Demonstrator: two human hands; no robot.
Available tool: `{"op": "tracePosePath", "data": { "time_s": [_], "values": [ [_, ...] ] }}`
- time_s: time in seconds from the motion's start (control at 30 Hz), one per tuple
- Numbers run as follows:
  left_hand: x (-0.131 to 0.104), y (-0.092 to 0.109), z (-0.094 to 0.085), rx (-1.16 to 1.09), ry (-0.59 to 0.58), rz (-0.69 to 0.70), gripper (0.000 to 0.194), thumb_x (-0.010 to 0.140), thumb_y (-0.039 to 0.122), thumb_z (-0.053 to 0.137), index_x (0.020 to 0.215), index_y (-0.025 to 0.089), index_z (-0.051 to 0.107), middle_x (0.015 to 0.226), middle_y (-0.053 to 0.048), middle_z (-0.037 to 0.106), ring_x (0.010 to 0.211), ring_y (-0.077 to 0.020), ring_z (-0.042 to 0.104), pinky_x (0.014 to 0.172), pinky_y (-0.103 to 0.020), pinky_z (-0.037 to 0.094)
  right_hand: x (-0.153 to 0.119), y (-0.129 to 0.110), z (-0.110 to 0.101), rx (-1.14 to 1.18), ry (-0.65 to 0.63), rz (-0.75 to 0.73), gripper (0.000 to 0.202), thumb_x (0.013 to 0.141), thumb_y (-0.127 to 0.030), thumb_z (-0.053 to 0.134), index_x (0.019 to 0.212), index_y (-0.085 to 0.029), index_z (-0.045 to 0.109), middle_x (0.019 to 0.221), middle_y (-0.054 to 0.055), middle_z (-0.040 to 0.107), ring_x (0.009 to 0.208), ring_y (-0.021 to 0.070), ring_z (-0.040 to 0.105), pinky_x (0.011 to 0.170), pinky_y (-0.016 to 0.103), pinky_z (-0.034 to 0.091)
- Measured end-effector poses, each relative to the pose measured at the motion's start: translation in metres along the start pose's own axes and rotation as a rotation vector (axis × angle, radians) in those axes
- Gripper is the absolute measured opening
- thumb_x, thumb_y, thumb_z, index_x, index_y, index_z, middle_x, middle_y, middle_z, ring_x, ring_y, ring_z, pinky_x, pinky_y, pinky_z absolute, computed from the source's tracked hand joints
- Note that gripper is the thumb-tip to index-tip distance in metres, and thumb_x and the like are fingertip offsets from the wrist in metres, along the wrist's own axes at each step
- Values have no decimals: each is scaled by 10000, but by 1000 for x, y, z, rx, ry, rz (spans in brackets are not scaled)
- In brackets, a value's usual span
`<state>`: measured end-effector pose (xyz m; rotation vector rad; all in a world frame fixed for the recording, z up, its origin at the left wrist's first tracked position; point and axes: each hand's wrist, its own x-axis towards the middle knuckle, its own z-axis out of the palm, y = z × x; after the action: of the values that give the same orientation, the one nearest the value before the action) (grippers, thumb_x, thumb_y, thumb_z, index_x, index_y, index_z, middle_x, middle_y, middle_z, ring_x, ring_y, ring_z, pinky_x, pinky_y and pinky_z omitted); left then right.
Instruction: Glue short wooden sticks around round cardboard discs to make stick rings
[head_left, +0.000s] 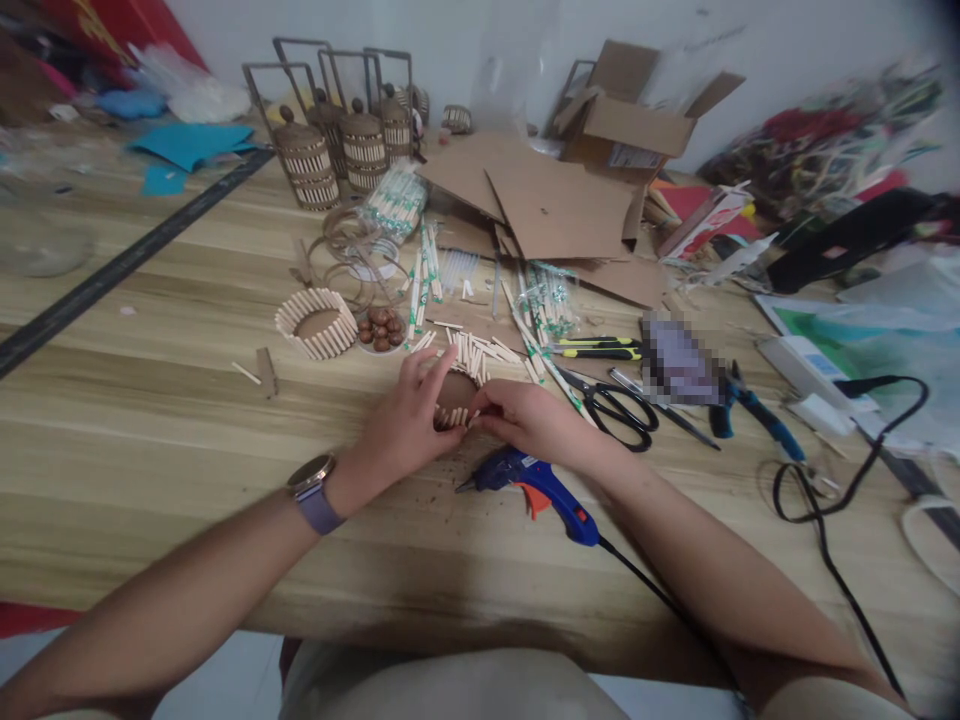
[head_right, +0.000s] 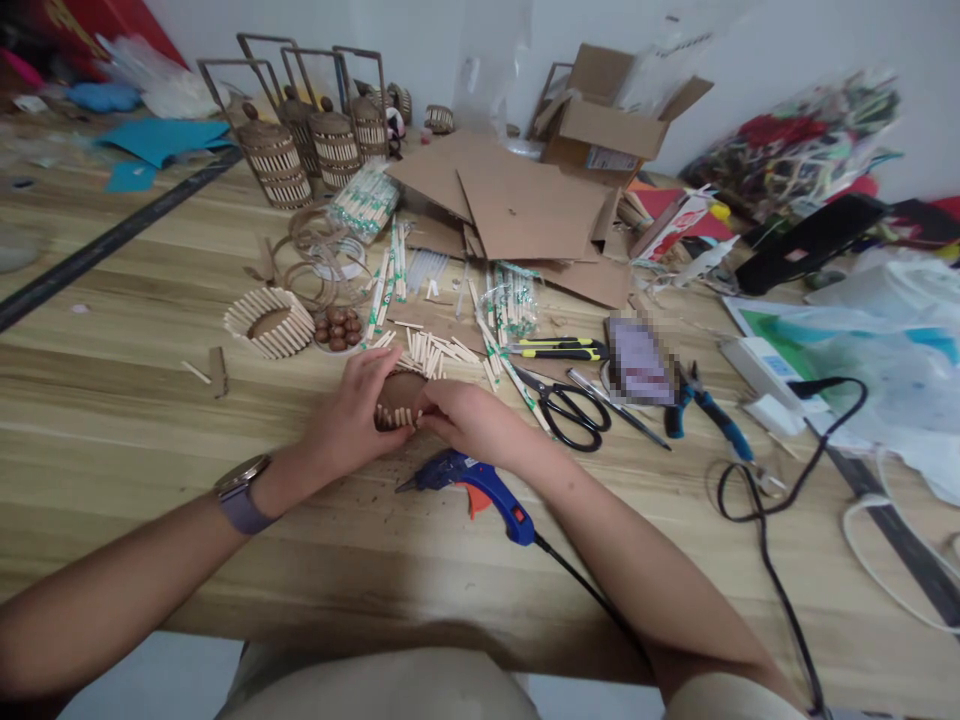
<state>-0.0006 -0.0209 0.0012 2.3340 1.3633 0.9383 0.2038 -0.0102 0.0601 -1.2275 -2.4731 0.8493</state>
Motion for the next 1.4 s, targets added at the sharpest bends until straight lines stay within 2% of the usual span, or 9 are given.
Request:
{"op": "tracePosePath", "data": {
  "time_s": [0.27,0.6,0.87,0.97,1.1,1.17,1.3,1.4],
  "values": [
    [1,0,0,-3,4,6,945,744,247,786,1525,267,254,1447,-159,421,1373,-349,440,1056,-544,500,2,1,5,-68,12,-48,85,887,-98,610,886,-181,626,852,41,675,775,179,598,695,261,423],
    [1,-1,-1,-22,-35,25,933,773,246,757,1543,289,233,1480,-163,381,1409,-378,401,1028,-544,522,1,4,9,-33,25,-79,91,911,-112,562,878,-196,574,888,58,680,822,196,613,726,280,451],
    [1,-1,-3,-36,-54,31,990,729,273,816,1534,294,242,1487,-164,380,1410,-388,405,1038,-569,514,2,4,10,-45,26,-79,130,904,-88,559,841,-200,536,849,40,655,760,176,570,679,263,412],
    [0,-3,-3,-33,-67,44,1053,695,315,872,1538,308,240,1494,-160,370,1406,-394,415,1043,-562,515,2,3,10,-50,25,-67,141,896,-72,574,839,-196,537,849,40,657,763,173,570,678,258,406],
    [0,-6,-3,-14,-64,19,1003,745,309,853,1538,329,241,1476,-146,383,1403,-381,424,1068,-585,492,2,2,9,-35,13,-50,102,911,-99,588,856,-184,578,846,45,660,776,179,591,689,263,420],
    [1,-8,-4,-21,-73,25,974,769,334,835,1539,320,240,1472,-151,384,1412,-378,413,1086,-605,469,1,1,6,-20,14,-45,59,897,-128,632,912,-179,606,855,42,659,776,180,599,693,265,432],
    [1,-13,-9,-72,-107,73,958,784,302,810,1547,282,233,1474,-171,382,1420,-369,400,1141,-614,408,-6,-5,-9,-3,100,-16,235,864,-222,710,1074,-189,612,888,25,645,711,157,567,635,250,415],
    [2,-15,-12,-96,-106,108,1027,751,220,810,1566,294,191,1509,-169,357,1451,-372,359,1187,-620,345,-19,-11,-28,-57,90,35,106,918,-291,647,894,-197,603,776,2,607,640,140,526,598,244,376]
  ]
}}
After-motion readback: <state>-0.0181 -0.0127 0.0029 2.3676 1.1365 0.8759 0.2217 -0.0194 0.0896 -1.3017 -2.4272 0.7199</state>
